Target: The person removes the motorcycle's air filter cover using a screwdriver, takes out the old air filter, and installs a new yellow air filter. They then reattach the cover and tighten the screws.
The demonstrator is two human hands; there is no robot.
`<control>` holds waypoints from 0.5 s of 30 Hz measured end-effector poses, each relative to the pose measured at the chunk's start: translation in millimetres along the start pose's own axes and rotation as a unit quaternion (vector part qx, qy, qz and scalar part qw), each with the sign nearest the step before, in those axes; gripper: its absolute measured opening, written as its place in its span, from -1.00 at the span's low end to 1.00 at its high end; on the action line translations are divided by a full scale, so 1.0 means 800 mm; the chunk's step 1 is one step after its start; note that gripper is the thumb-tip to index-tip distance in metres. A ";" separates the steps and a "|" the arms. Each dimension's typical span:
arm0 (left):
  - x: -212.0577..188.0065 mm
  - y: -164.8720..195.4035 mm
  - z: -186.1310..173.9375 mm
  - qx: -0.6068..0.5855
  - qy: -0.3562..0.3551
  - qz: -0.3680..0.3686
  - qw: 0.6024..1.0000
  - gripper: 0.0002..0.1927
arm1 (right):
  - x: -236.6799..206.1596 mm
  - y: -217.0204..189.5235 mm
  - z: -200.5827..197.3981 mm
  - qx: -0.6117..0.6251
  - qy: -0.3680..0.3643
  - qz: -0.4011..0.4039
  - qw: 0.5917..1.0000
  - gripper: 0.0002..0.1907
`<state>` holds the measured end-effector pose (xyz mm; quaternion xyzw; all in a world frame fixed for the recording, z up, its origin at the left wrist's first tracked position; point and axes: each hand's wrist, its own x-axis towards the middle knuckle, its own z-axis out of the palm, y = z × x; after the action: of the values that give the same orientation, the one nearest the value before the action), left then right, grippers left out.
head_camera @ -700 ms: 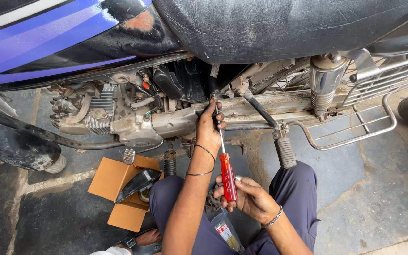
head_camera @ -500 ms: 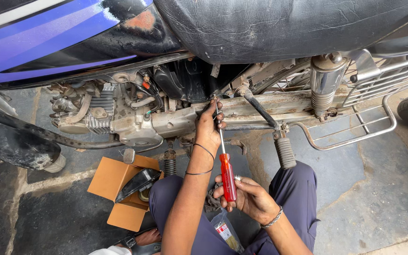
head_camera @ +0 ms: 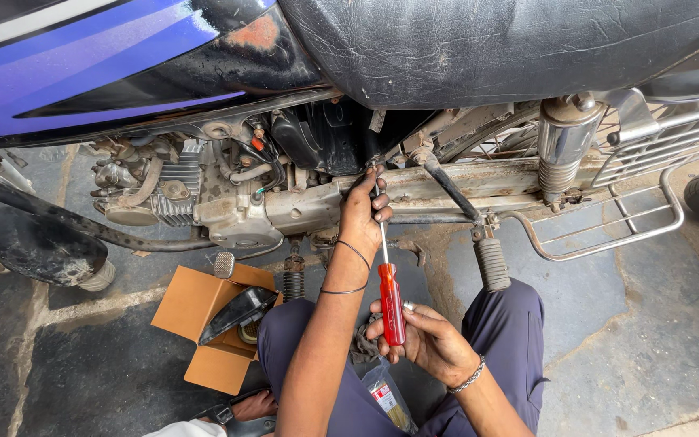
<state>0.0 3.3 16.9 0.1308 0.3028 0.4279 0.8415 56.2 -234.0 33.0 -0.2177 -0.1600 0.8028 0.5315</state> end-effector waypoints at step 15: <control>-0.012 0.004 0.011 0.000 0.011 -0.001 1.000 -0.79 | 0.000 0.001 -0.004 -0.011 -0.013 -0.002 1.000 -0.53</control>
<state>-1.0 -2.2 28.7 0.1254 0.3122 0.4285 0.8386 57.3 -234.1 29.4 -0.2130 -0.1762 0.8028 0.5282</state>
